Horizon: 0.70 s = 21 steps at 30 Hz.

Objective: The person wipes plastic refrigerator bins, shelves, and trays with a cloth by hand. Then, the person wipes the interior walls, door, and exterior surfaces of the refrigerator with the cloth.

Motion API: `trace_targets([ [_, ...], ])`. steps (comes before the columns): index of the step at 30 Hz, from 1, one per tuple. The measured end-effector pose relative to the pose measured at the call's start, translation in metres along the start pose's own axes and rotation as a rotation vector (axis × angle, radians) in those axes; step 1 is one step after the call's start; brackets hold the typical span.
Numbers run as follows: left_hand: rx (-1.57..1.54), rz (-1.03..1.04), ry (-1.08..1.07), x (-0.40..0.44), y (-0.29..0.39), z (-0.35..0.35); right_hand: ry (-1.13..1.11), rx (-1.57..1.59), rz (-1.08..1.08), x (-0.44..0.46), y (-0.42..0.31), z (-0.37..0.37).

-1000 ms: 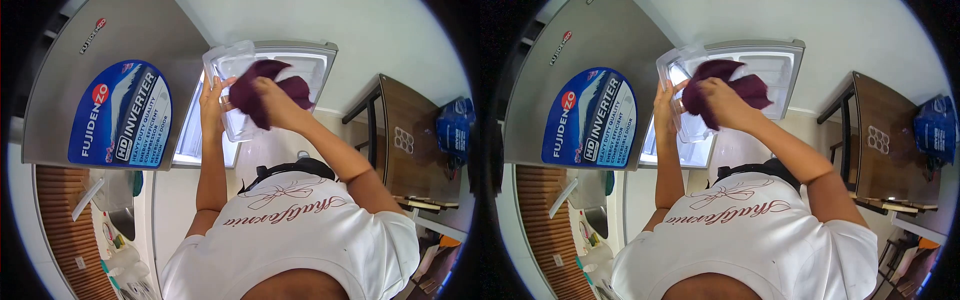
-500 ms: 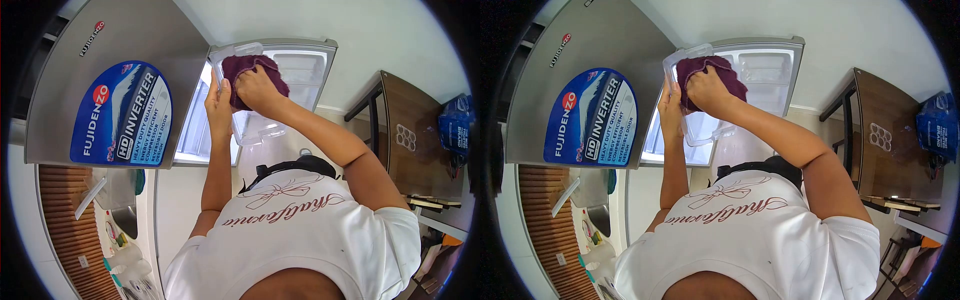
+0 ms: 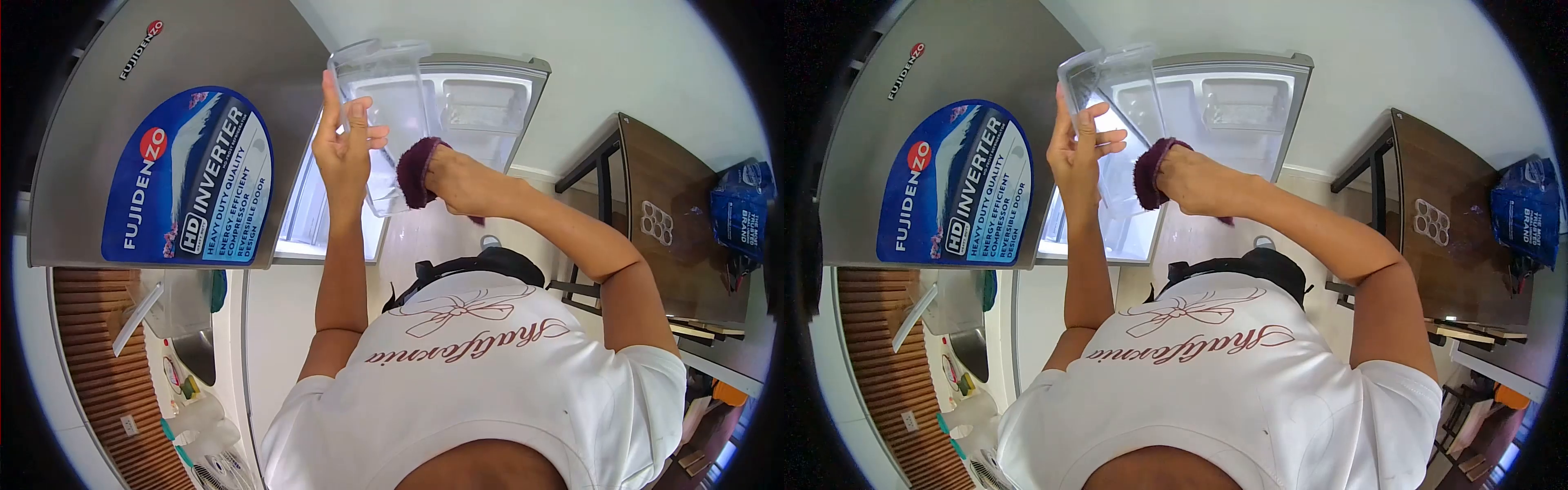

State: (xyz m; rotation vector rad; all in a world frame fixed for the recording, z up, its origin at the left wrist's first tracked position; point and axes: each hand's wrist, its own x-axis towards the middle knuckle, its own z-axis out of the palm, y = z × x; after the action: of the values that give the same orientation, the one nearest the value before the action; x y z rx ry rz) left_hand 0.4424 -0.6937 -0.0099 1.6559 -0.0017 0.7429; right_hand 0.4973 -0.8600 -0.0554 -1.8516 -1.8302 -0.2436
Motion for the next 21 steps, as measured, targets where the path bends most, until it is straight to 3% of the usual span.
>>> trace_targets([
  [3, -0.039, 0.006, 0.027, 0.001, -0.003, 0.007, 0.087, 0.016, 0.016, 0.002, 0.000, 0.001],
  [6, -0.109, 0.006, 0.048, 0.005, -0.014, 0.011, 0.001, 0.211, 0.192, 0.008, 0.000, -0.014],
  [8, -0.144, 0.001, 0.060, 0.005, -0.024, 0.010, -0.071, 0.510, 0.296, 0.010, 0.001, -0.028],
  [9, -0.203, -0.051, 0.102, 0.005, -0.030, 0.009, 0.034, 0.736, 0.300, 0.005, 0.012, -0.024],
  [10, -0.261, -0.102, 0.142, 0.005, -0.036, 0.008, 0.035, 0.731, 0.291, -0.002, 0.019, -0.028],
  [12, -0.280, -0.112, 0.145, 0.009, -0.045, 0.000, 0.354, 1.333, 0.457, -0.017, 0.030, -0.037],
  [14, -0.359, -0.160, 0.199, 0.009, -0.046, -0.006, 0.603, 1.654, 0.389, -0.035, 0.045, -0.037],
  [15, -0.398, -0.190, 0.183, 0.008, -0.044, -0.007, 0.712, 1.882, 0.228, -0.038, 0.046, -0.029],
  [16, -0.399, -0.184, 0.183, 0.006, -0.041, -0.006, 0.708, 1.879, 0.222, -0.038, 0.047, -0.019],
  [18, -0.600, -0.287, 0.097, 0.002, -0.036, 0.002, 0.989, 2.030, 0.393, -0.026, 0.041, -0.004],
  [19, -0.677, -0.333, 0.019, 0.000, -0.038, 0.005, 1.015, 1.898, 0.654, -0.018, 0.035, -0.001],
  [21, -0.613, -0.364, -0.077, -0.005, -0.042, 0.018, 0.951, 1.817, 0.678, 0.000, 0.026, 0.001],
])
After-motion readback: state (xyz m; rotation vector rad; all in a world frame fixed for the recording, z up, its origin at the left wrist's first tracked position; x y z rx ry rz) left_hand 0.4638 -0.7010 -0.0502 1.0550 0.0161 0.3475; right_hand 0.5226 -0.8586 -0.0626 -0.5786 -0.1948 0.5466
